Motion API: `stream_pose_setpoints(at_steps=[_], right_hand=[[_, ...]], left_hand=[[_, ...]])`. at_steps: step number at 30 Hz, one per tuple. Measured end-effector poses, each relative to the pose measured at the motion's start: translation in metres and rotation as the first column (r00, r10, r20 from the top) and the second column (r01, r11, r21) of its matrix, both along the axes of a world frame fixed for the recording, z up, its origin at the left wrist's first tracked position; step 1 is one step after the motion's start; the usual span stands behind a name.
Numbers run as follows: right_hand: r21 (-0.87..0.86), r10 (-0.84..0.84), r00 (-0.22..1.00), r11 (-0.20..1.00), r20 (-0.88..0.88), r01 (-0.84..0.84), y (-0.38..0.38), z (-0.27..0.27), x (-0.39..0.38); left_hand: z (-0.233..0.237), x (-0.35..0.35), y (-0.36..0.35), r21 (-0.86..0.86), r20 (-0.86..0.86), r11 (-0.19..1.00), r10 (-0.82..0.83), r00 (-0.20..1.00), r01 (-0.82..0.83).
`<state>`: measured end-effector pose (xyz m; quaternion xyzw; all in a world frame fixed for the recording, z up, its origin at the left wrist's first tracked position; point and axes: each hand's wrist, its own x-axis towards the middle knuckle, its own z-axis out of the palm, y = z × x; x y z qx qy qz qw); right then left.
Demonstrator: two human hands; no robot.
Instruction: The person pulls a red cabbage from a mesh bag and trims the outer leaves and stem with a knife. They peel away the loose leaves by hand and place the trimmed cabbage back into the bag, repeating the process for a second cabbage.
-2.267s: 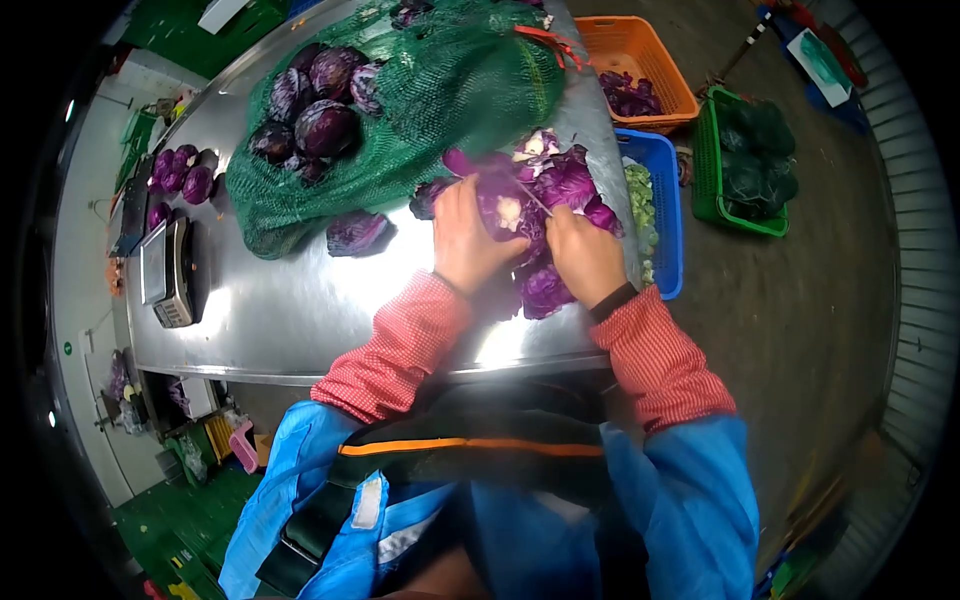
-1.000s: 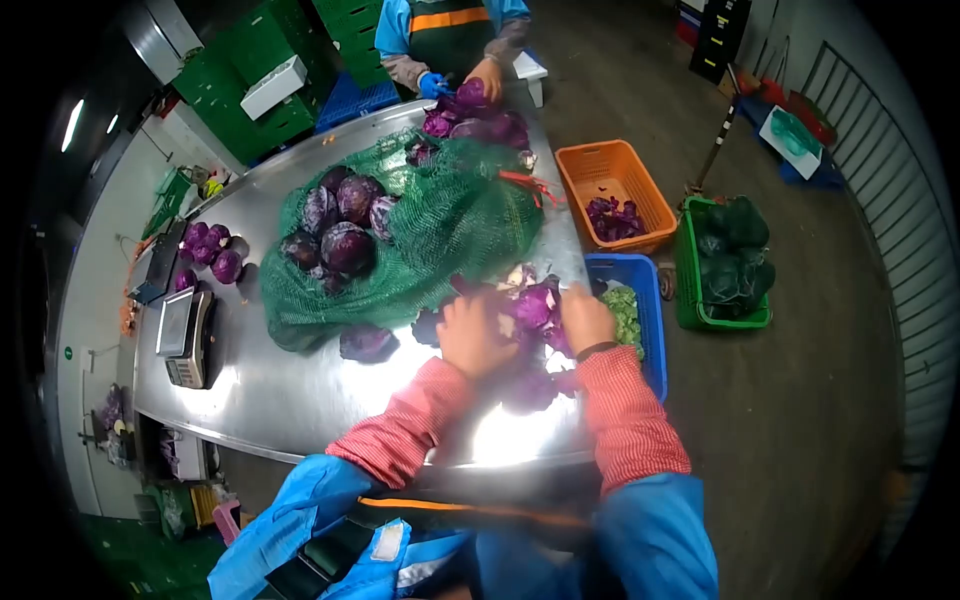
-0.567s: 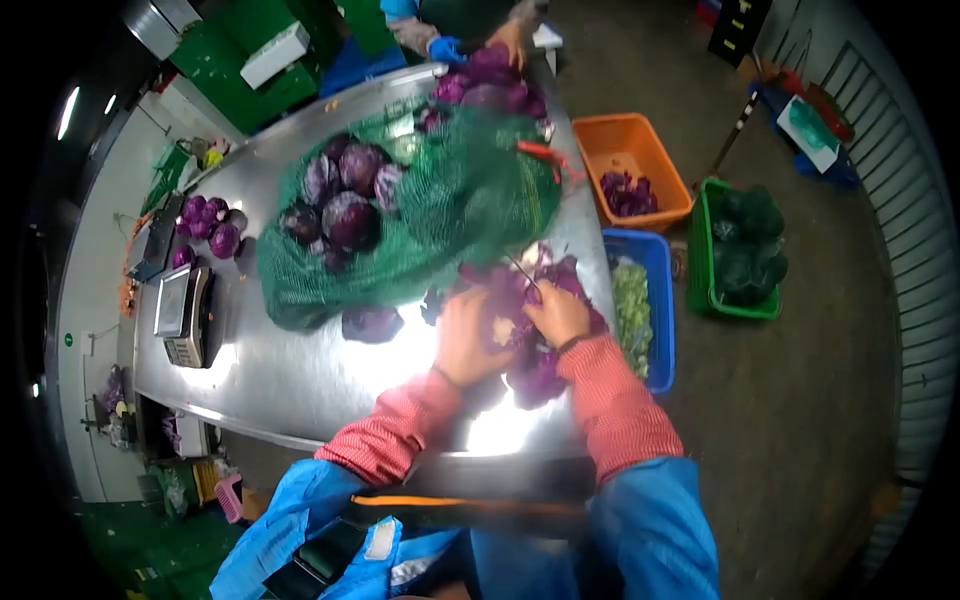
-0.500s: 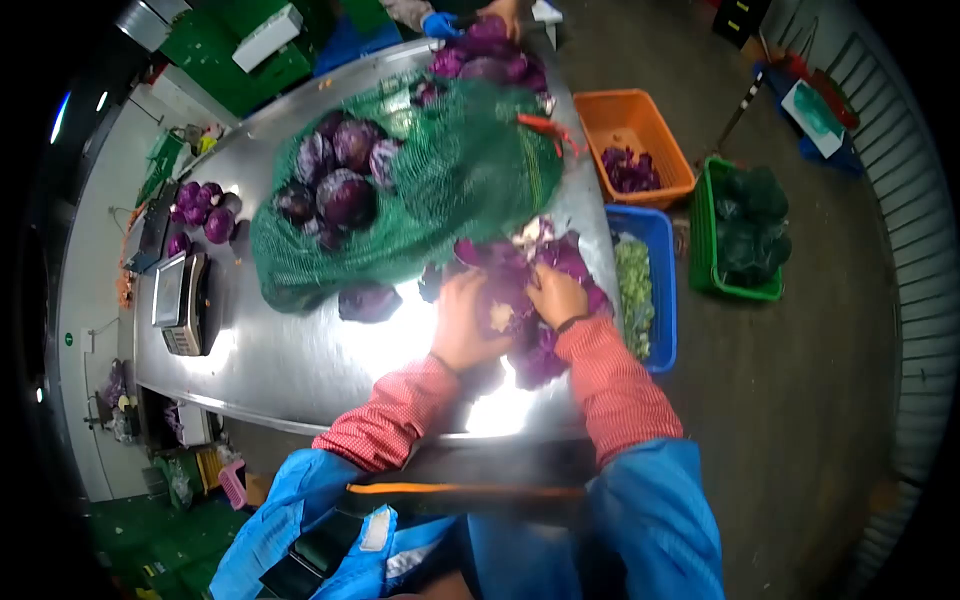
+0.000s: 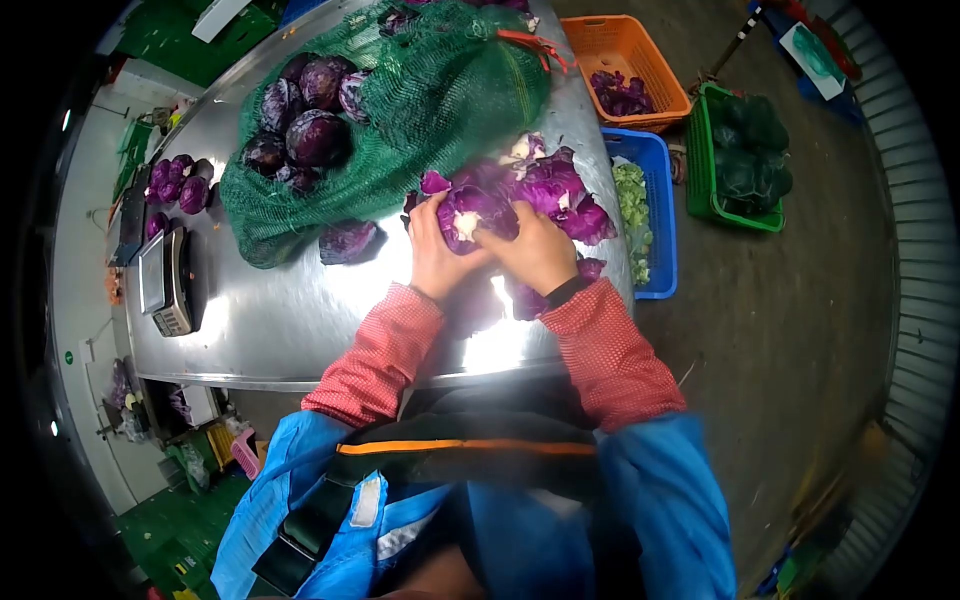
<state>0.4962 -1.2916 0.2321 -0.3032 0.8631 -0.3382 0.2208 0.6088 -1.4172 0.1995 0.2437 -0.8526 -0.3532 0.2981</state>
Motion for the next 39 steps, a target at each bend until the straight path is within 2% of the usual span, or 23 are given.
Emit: stream_pose_setpoints(at_steps=[4, 5, 8, 10, 12, 13, 14, 15, 17, 20, 21, 24, 25, 28, 34, 36, 39], right_hand=[[-0.026, -0.025, 0.999, 0.999, -0.043, 0.024, 0.006, 0.016, 0.003], [-0.063, -0.037, 0.977, 0.998, -0.210, 0.024, 0.006, 0.006, 0.007], [-0.050, -0.034, 0.918, 0.999, -0.395, 0.015, 0.008, -0.003, 0.010], [-0.058, -0.110, 0.898, 0.994, -0.426, 0.094, 0.022, -0.023, -0.007], [-0.089, -0.136, 0.896, 0.990, -0.424, 0.108, 0.050, -0.056, -0.024], [-0.020, -0.131, 0.908, 0.991, -0.397, 0.135, 0.056, -0.054, -0.023], [0.052, -0.126, 0.921, 0.986, -0.369, 0.156, 0.062, -0.052, -0.017], [0.042, -0.137, 0.928, 0.986, -0.346, 0.161, 0.065, -0.051, -0.011], [0.025, -0.154, 0.943, 0.985, -0.294, 0.168, 0.057, -0.011, 0.008], [-0.108, -0.036, 0.948, 0.994, -0.315, 0.001, 0.059, 0.018, 0.024], [-0.053, 0.039, 0.939, 0.997, -0.341, -0.061, 0.062, 0.025, 0.031], [0.085, 0.105, 0.884, 0.994, -0.455, -0.074, 0.076, 0.018, 0.045], [0.079, 0.079, 0.861, 0.996, -0.503, -0.045, 0.081, 0.012, 0.046], [0.094, 0.022, 0.881, 0.995, -0.473, 0.026, 0.089, 0.005, 0.049], [0.025, -0.121, 0.982, 0.992, -0.147, 0.126, 0.099, -0.002, 0.051], [-0.026, -0.252, 0.966, 0.968, -0.067, 0.250, 0.107, -0.032, 0.051], [-0.023, -0.362, 0.932, 0.932, -0.011, 0.362, 0.144, -0.046, 0.020]], left_hand=[[-0.004, -0.003, -0.006, 0.018, 0.022, 0.999, -0.029, 0.999, 0.029], [-0.005, -0.004, -0.008, 0.010, 0.047, 1.000, -0.025, 0.999, 0.025], [-0.006, -0.004, -0.011, 0.008, 0.095, 1.000, -0.010, 0.995, 0.010], [-0.004, -0.002, -0.011, 0.035, 0.102, 0.999, 0.004, 0.995, -0.008], [-0.004, 0.003, -0.010, 0.272, 0.053, 0.961, 0.033, 0.998, -0.047], [-0.004, 0.005, -0.009, 0.387, 0.031, 0.920, 0.051, 0.998, -0.059], [-0.003, 0.006, -0.007, 0.371, 0.034, 0.927, 0.048, 0.998, -0.057], [-0.001, 0.006, -0.005, 0.353, 0.039, 0.934, 0.045, 0.998, -0.056], [0.002, 0.005, 0.000, 0.263, 0.081, 0.961, 0.060, 0.995, -0.080], [0.014, -0.001, 0.017, 0.165, 0.139, 0.975, 0.127, 0.982, -0.150], [0.009, -0.003, 0.022, 0.075, 0.113, 0.987, 0.135, 0.984, -0.144], [0.011, -0.007, 0.033, -0.023, 0.094, 0.994, 0.108, 0.990, -0.107], [0.013, -0.008, 0.036, -0.025, 0.100, 0.995, 0.097, 0.990, -0.095], [0.018, -0.010, 0.042, -0.052, 0.113, 0.996, 0.072, 0.991, -0.066], [0.019, -0.014, 0.047, -0.158, 0.157, 0.987, 0.053, 0.986, -0.028], [0.017, -0.014, 0.047, -0.197, 0.181, 0.980, 0.065, 0.981, -0.029], [0.015, -0.012, 0.046, -0.050, 0.096, 0.993, 0.113, 0.989, -0.109]])
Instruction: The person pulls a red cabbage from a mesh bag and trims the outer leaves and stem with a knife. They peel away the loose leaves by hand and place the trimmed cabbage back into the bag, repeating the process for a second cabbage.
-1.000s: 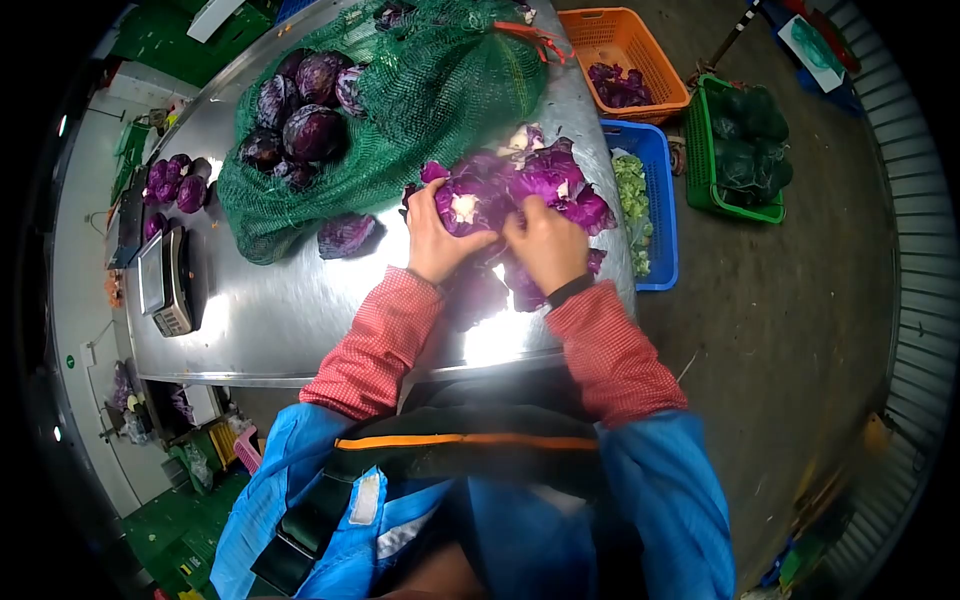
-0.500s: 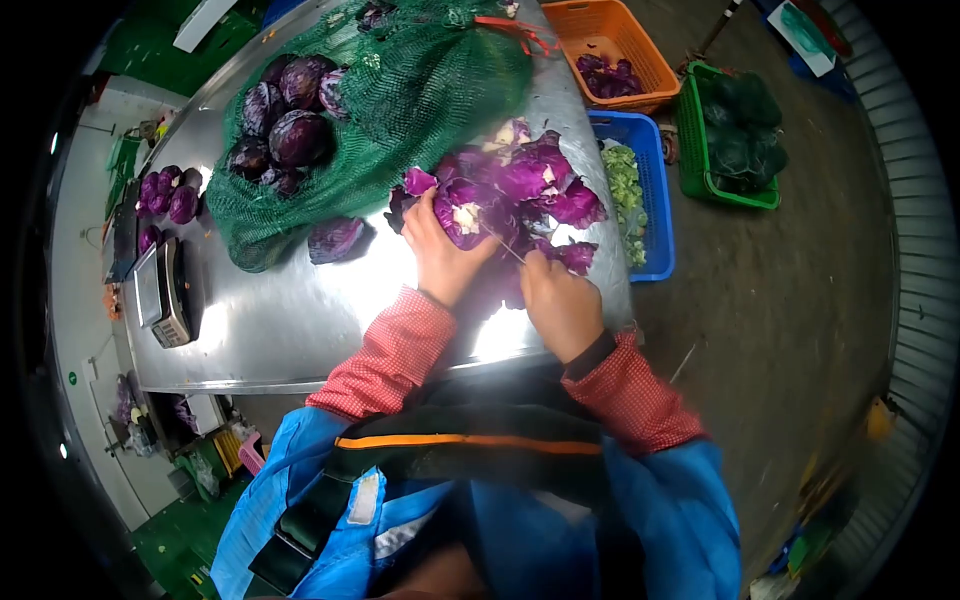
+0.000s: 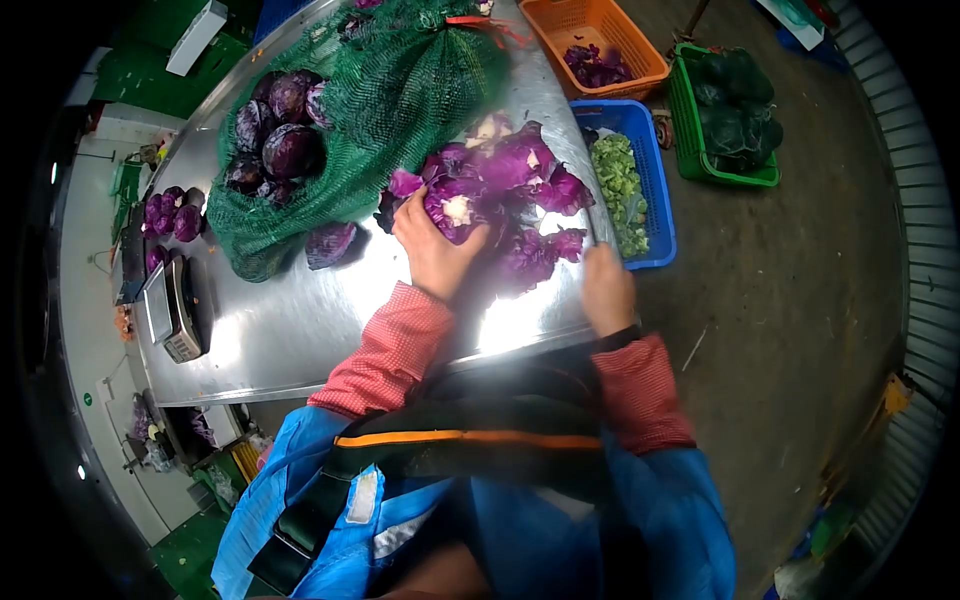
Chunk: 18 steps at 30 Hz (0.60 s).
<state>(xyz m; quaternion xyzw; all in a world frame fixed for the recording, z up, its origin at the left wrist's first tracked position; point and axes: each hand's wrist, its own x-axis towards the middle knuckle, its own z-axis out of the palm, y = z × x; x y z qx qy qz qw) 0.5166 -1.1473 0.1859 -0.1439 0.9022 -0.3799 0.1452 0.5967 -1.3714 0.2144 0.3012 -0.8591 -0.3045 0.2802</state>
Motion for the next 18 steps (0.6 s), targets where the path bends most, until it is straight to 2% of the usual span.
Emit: stream_pose_setpoints(at_steps=[2, 5, 9, 14, 15, 16, 18], right_hand=[[-0.009, -0.007, 1.000, 1.000, 0.004, 0.007, 0.004, 0.015, -0.008], [-0.033, 0.182, 0.982, 0.982, -0.049, -0.184, -0.026, 0.041, 0.014], [0.088, 0.275, 0.954, 0.960, -0.116, -0.266, -0.038, 0.045, 0.020], [0.174, 0.205, 0.972, 0.967, -0.115, -0.183, -0.001, 0.004, 0.018], [0.215, 0.115, 0.993, 0.971, -0.020, -0.108, 0.011, -0.001, 0.013], [0.144, 0.119, 0.993, 0.983, -0.012, -0.116, 0.011, 0.005, 0.006], [0.003, 0.101, 0.993, 0.995, 0.060, -0.101, 0.007, 0.012, 0.012]], left_hand=[[0.000, -0.001, -0.002, -0.072, 0.033, 0.997, -0.020, 0.999, 0.022], [0.000, -0.001, 0.003, -0.154, 0.073, 0.986, -0.053, 0.996, 0.064], [-0.002, 0.001, 0.004, -0.170, 0.101, 0.983, -0.050, 0.994, 0.067], [0.002, 0.002, 0.005, -0.095, 0.084, 0.995, -0.022, 0.996, 0.030], [0.005, 0.001, 0.004, -0.056, 0.054, 0.998, -0.021, 0.998, 0.024], [0.006, 0.002, 0.003, -0.014, 0.030, 1.000, -0.017, 0.999, 0.017], [-0.002, 0.007, 0.005, -0.108, 0.098, 0.993, -0.036, 0.995, 0.047]])
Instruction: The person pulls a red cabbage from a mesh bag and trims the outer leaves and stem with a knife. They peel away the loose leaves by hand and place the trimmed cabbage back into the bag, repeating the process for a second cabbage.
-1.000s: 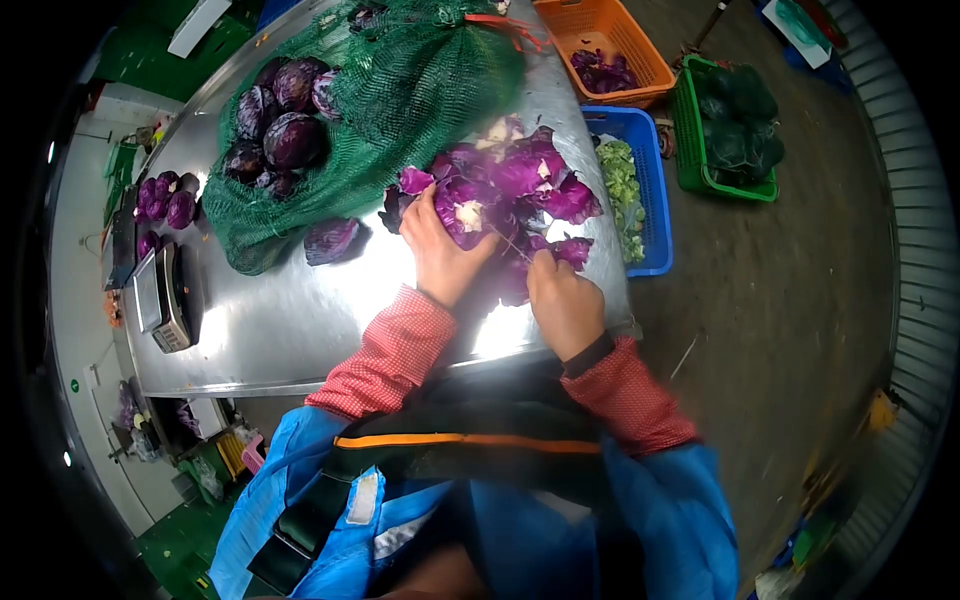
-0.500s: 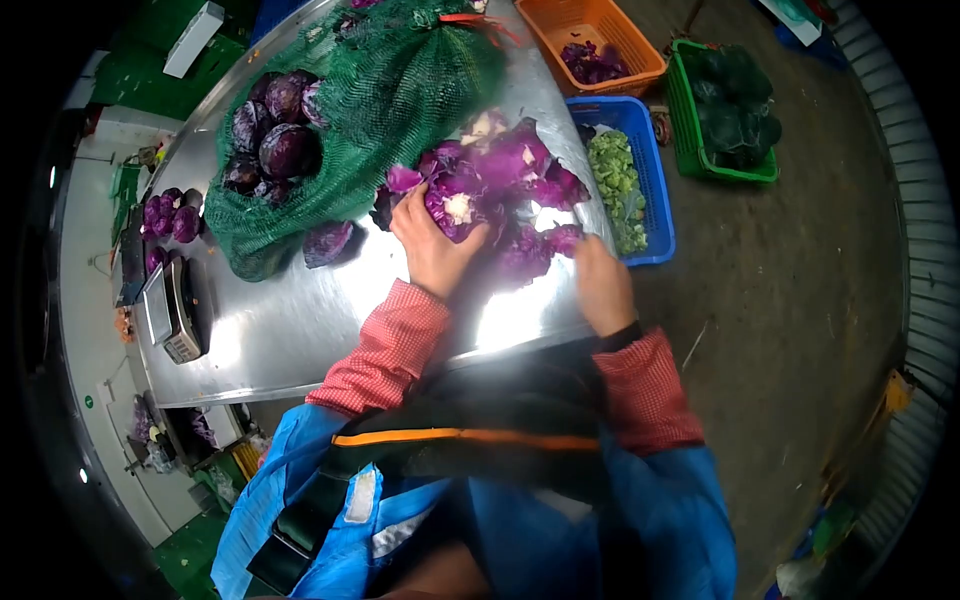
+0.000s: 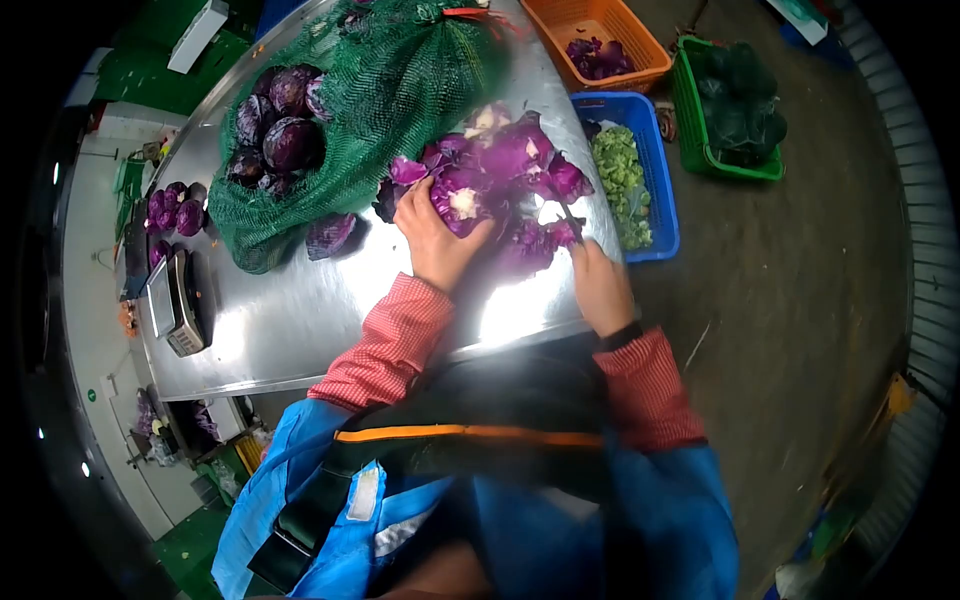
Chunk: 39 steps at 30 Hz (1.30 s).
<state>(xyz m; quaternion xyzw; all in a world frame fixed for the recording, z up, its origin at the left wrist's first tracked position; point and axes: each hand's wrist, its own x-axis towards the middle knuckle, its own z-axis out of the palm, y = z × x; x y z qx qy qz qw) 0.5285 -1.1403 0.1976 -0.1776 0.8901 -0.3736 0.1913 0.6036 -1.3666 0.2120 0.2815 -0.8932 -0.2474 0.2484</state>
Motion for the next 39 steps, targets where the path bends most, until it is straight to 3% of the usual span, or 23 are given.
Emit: stream_pose_setpoints(at_steps=[3, 7, 9, 11, 12, 13, 14, 15, 17, 18, 19, 21, 23, 24, 27, 28, 32, 35, 36, 37, 38, 39], right_hand=[[-0.195, -0.011, 0.992, 0.980, 0.128, 0.036, -0.052, 0.029, -0.011], [-0.320, 0.068, 0.994, 0.947, 0.090, -0.036, -0.095, 0.026, -0.031], [-0.153, 0.188, 0.964, 0.975, 0.187, -0.160, -0.104, 0.022, -0.040], [-0.439, 0.187, 0.831, 0.895, 0.523, 0.075, -0.104, 0.015, -0.038], [-0.507, 0.202, 0.721, 0.829, 0.663, 0.234, -0.102, 0.012, -0.036], [-0.637, 0.305, 0.694, 0.717, 0.652, 0.283, -0.105, -0.008, -0.035], [-0.487, 0.250, 0.684, 0.856, 0.685, 0.174, -0.101, 0.021, -0.039], [-0.443, 0.229, 0.680, 0.883, 0.696, 0.156, -0.106, 0.034, -0.038], [-0.264, 0.188, 0.857, 0.963, 0.479, -0.064, -0.107, -0.006, -0.047], [-0.226, 0.155, 0.851, 0.973, 0.502, -0.044, -0.101, -0.032, -0.050], [-0.214, 0.111, 0.844, 0.977, 0.525, 0.004, -0.102, -0.020, -0.043], [-0.329, 0.103, 0.827, 0.939, 0.553, 0.104, -0.093, -0.028, -0.042], [-0.338, 0.063, 0.791, 0.922, 0.609, 0.187, -0.100, 0.011, -0.030], [-0.307, 0.095, 0.819, 0.946, 0.566, 0.103, -0.107, 0.029, -0.025], [-0.170, 0.091, 0.894, 0.985, 0.439, -0.017, -0.118, 0.008, -0.027], [-0.186, 0.106, 0.854, 0.982, 0.509, -0.011, -0.118, 0.002, -0.033], [-0.228, 0.113, 0.847, 0.974, 0.519, 0.010, -0.107, -0.015, -0.032], [-0.596, 0.197, 0.952, 0.803, 0.235, -0.019, -0.117, -0.061, -0.031], [-0.614, 0.228, 0.953, 0.787, 0.202, -0.059, -0.122, -0.051, -0.026], [-0.511, 0.253, 0.966, 0.839, 0.060, -0.188, -0.127, -0.036, -0.024], [-0.298, 0.198, 0.980, 0.935, -0.008, -0.191, -0.127, -0.023, -0.022], [-0.388, 0.198, 0.980, 0.905, 0.018, -0.176, -0.128, -0.010, -0.015]], left_hand=[[0.000, -0.004, 0.002, -0.061, 0.018, 0.998, -0.023, 1.000, 0.024], [-0.007, 0.004, 0.005, -0.039, -0.075, 0.997, -0.062, 0.995, 0.059], [-0.011, 0.005, 0.009, -0.019, -0.159, 0.998, -0.054, 0.986, 0.052], [-0.025, 0.010, 0.009, 0.137, -0.214, 0.983, -0.094, 0.972, 0.125], [-0.018, 0.008, 0.008, 0.076, -0.205, 0.989, -0.112, 0.972, 0.130], [-0.004, 0.012, 0.004, 0.076, -0.118, 0.989, -0.120, 0.986, 0.130], [-0.002, 0.014, 0.006, 0.081, -0.073, 0.994, -0.070, 0.995, 0.076], [-0.012, 0.015, 0.004, 0.031, -0.093, 0.999, -0.041, 0.995, 0.044], [-0.002, 0.019, 0.000, 0.056, -0.035, 0.998, 0.022, 0.999, -0.021], [-0.001, 0.021, -0.005, 0.075, -0.013, 0.997, 0.027, 1.000, -0.026], [0.001, 0.021, -0.010, 0.098, 0.007, 0.995, 0.022, 1.000, -0.023], [0.006, 0.025, -0.010, 0.093, 0.053, 0.995, -0.034, 0.998, 0.029], [0.001, 0.026, -0.007, 0.093, 0.049, 0.995, -0.025, 0.999, 0.020], [0.000, 0.026, -0.006, 0.088, 0.026, 0.996, -0.029, 0.999, 0.026], [-0.002, 0.027, -0.008, 0.101, -0.026, 0.995, -0.023, 0.999, 0.025], [-0.002, 0.027, -0.011, 0.107, -0.040, 0.994, -0.020, 0.999, 0.024], [-0.013, 0.032, -0.023, 0.095, -0.164, 0.994, -0.040, 0.986, 0.056], [-0.025, 0.038, -0.031, 0.113, -0.211, 0.991, -0.046, 0.977, 0.071], [-0.031, 0.037, -0.035, 0.064, -0.247, 0.995, -0.053, 0.968, 0.071], [-0.026, 0.037, -0.040, 0.074, -0.330, 0.993, -0.062, 0.942, 0.091], [-0.023, 0.037, -0.041, 0.163, -0.364, 0.983, -0.016, 0.931, 0.080], [-0.030, 0.034, -0.042, 0.175, -0.399, 0.982, 0.011, 0.917, 0.065]])
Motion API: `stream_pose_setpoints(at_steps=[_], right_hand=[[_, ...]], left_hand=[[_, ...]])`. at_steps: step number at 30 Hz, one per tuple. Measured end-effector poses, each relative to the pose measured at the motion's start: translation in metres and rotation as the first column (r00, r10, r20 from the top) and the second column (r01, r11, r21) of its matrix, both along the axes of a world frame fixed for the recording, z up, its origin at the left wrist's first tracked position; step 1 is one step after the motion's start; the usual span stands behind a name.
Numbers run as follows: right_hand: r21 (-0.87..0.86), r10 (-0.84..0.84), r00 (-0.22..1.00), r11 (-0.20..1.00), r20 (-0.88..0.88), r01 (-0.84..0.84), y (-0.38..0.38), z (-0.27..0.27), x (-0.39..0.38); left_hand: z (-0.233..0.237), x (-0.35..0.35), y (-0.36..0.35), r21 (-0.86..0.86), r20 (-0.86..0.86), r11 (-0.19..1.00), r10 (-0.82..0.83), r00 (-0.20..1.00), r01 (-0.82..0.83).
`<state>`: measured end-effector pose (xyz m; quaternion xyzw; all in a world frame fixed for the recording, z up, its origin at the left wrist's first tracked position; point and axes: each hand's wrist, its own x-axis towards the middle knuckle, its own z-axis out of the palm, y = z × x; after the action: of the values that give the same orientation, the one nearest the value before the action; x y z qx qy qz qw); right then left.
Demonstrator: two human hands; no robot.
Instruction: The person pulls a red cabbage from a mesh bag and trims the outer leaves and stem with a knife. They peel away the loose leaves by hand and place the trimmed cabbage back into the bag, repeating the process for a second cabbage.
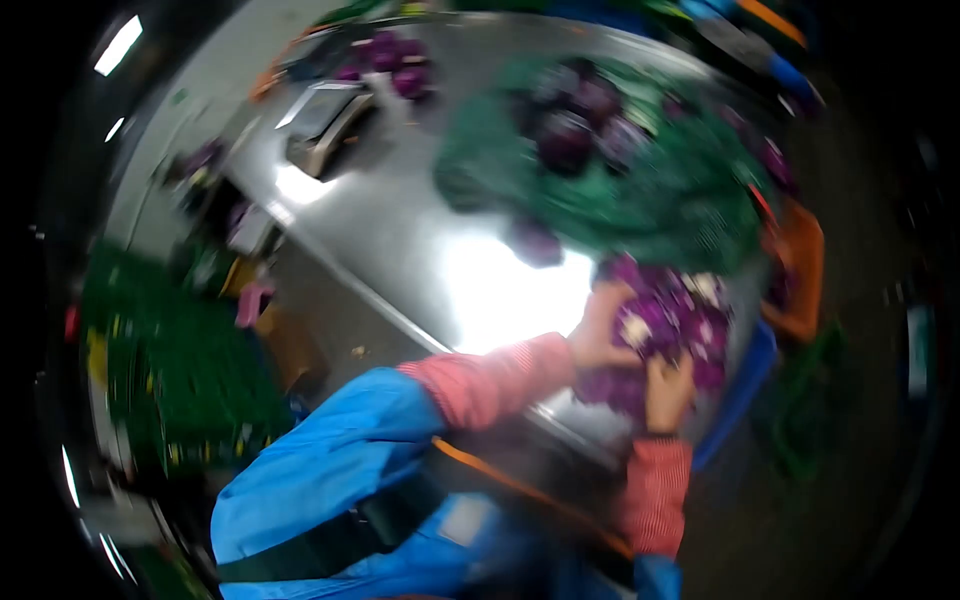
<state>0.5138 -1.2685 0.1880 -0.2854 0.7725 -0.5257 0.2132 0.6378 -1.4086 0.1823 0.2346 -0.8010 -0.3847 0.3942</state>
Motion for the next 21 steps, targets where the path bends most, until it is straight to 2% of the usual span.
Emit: stream_pose_setpoints(at_steps=[1, 2, 4, 6, 8, 9, 11, 14, 16, 18, 20, 21], right_hand=[[-0.132, -0.026, 0.993, 0.991, -0.114, 0.011, -0.003, 0.003, 0.009], [0.131, -0.007, 0.930, 0.990, -0.368, 0.059, 0.011, 0.001, 0.009], [0.142, -0.015, 0.906, 0.986, -0.423, 0.083, 0.009, 0.004, 0.012], [0.081, -0.044, 0.830, 0.991, -0.557, 0.106, 0.009, 0.000, 0.008], [0.113, -0.039, 0.863, 0.987, -0.503, 0.111, 0.010, 0.006, 0.008], [0.118, -0.058, 0.865, 0.984, -0.498, 0.134, 0.011, 0.006, 0.009], [0.113, -0.080, 0.856, 0.981, -0.511, 0.159, 0.012, 0.004, 0.010], [0.249, 0.005, 0.840, 0.956, -0.542, 0.155, 0.014, 0.014, 0.017], [0.170, 0.005, 0.781, 0.977, -0.625, 0.130, 0.009, 0.004, 0.018], [0.200, 0.004, 0.773, 0.967, -0.634, 0.159, 0.003, -0.002, 0.016], [0.291, -0.007, 0.816, 0.933, -0.578, 0.214, 0.001, -0.003, 0.010], [0.216, -0.113, 0.836, 0.940, -0.537, 0.265, 0.003, -0.011, 0.003]], left_hand=[[-0.008, -0.001, -0.004, 0.044, 0.005, 0.999, -0.025, 1.000, 0.025], [-0.003, 0.002, 0.002, 0.034, 0.040, 0.999, -0.040, 0.998, 0.038], [-0.009, 0.004, 0.003, 0.067, 0.039, 0.997, -0.028, 0.999, 0.026], [-0.010, 0.002, -0.001, 0.101, 0.069, 0.994, -0.051, 0.996, 0.044], [-0.005, 0.002, -0.002, 0.074, 0.108, 0.997, -0.047, 0.993, 0.039], [0.000, 0.003, 0.002, 0.066, 0.189, 0.998, -0.032, 0.981, 0.020], [-0.002, 0.004, 0.001, 0.059, 0.202, 0.998, -0.040, 0.978, 0.029], [-0.006, 0.006, -0.002, 0.047, 0.214, 0.998, -0.049, 0.976, 0.040], [-0.005, 0.007, -0.002, 0.045, 0.230, 0.998, -0.044, 0.972, 0.035], [-0.005, 0.006, 0.000, 0.043, 0.225, 0.999, -0.037, 0.974, 0.028], [0.000, 0.005, 0.003, 0.047, 0.227, 0.999, -0.023, 0.974, 0.012], [-0.004, 0.006, 0.003, 0.098, 0.205, 0.995, -0.030, 0.978, 0.010]])
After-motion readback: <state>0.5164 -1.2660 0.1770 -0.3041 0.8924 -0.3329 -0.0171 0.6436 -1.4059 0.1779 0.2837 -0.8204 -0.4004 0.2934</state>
